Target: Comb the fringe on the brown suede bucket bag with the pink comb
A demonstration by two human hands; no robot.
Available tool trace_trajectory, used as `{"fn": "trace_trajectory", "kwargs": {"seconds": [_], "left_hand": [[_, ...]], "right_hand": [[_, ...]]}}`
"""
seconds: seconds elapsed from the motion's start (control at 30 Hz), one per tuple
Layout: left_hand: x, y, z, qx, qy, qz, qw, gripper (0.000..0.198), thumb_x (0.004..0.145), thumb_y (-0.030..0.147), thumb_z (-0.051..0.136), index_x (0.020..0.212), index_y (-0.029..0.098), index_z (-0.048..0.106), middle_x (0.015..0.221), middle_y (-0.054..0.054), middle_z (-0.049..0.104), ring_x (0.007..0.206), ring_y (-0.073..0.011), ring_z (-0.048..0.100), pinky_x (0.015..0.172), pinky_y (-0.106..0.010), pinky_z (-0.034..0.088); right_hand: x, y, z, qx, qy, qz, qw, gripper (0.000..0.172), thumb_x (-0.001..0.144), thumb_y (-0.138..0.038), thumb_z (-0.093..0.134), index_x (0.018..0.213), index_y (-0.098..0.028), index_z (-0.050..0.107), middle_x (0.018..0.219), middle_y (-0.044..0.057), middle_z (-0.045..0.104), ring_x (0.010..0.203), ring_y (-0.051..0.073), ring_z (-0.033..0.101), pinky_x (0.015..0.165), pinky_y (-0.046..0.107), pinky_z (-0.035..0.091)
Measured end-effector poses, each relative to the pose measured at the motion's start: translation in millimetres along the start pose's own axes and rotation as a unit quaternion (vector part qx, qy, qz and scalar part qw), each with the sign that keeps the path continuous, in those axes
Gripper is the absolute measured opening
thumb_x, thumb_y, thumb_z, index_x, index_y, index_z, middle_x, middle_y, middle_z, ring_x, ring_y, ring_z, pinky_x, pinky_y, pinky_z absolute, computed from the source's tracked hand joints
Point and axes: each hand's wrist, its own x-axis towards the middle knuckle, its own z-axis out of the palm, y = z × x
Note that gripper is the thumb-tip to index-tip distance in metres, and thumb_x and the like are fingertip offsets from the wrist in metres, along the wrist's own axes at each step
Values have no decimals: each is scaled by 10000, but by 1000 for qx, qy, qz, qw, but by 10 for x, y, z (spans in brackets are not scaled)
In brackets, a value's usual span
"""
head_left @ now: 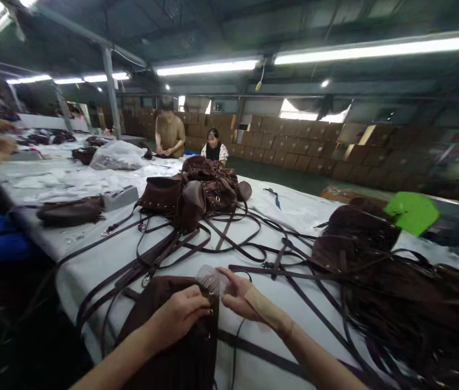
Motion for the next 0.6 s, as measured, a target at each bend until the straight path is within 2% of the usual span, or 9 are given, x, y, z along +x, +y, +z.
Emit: {"fn": "trace_trajectory", "kwargs": {"seconds": [0.1, 0.2, 0.27, 0.33, 0.4, 0.43, 0.47, 0.53, 0.6], "left_hand": [[261, 83, -167, 6, -28, 19, 999, 228, 938, 196, 459, 877, 179, 678, 872, -28, 604, 848, -145, 564, 781, -248, 433], [414, 43, -286, -28, -33, -11, 999, 185, 874, 186, 532, 791, 180, 698, 810, -16, 579, 798, -142, 556, 758, -255, 430], [393, -61, -326, -115, 29, -79, 990, 106, 801, 205, 607, 841, 186, 703, 827, -7, 575, 754, -135, 553, 727, -261, 437], [261, -179, -315, -288, 162, -162, 930, 307, 758, 243, 640, 1063, 218, 654, 959, -15, 598, 821, -144, 584, 780, -282, 459], [64, -252, -235, -473, 239, -204, 823, 565, 703, 245, 667, 1250, 257, 528, 1135, -33, 595, 1001, -178, 596, 895, -320, 452], [-34, -258, -169, -541, 214, -210, 786, 681, 656, 219, 691, 1300, 269, 478, 1210, -41, 584, 1105, -203, 570, 960, -346, 428], [-115, -241, -89, -576, 153, -212, 774, 807, 588, 174, 725, 1337, 273, 442, 1266, -46, 572, 1184, -227, 533, 1017, -370, 392], [-196, -159, 93, -559, 8, -223, 799, 1055, 460, 70, 773, 1413, 263, 363, 1325, -54, 557, 1241, -261, 494, 1082, -406, 331], [-163, -60, 278, -495, -57, -251, 830, 1140, 406, 27, 802, 1430, 232, 346, 1285, -60, 592, 1191, -270, 530, 1068, -414, 350]], "right_hand": [[93, -110, 132, 33, -92, -5, 995, 455, 616, -191, 731, 1067, -192, 668, 743, -43, 576, 649, 109, 457, 584, 226, 364], [85, -131, 277, 100, -194, 30, 975, 183, 618, -274, 751, 738, -178, 651, 594, -59, 560, 503, 82, 464, 448, 188, 353], [31, -81, 362, 164, -221, 63, 959, 237, 682, -389, 697, 759, -180, 618, 550, -66, 535, 416, 69, 445, 377, 173, 342], [-32, -1, 428, 231, -205, 87, 947, 345, 724, -499, 605, 845, -176, 590, 547, -70, 516, 369, 59, 419, 335, 166, 330], [-83, 71, 480, 285, -185, 99, 935, 464, 732, -593, 529, 883, -157, 579, 543, -67, 507, 336, 50, 386, 302, 166, 298], [-100, 92, 500, 317, -181, 107, 925, 510, 736, -621, 510, 895, -142, 586, 542, -59, 521, 324, 46, 378, 289, 166, 274], [-111, 100, 515, 356, -179, 118, 910, 537, 744, -630, 508, 906, -127, 600, 545, -50, 543, 315, 43, 378, 280, 165, 252], [-116, 76, 522, 436, -186, 151, 867, 530, 763, -606, 537, 907, -104, 629, 535, -29, 590, 299, 45, 396, 265, 168, 205], [-106, 22, 489, 487, -194, 175, 833, 472, 791, -556, 569, 889, -101, 648, 500, -20, 611, 285, 56, 415, 261, 172, 176]]}}
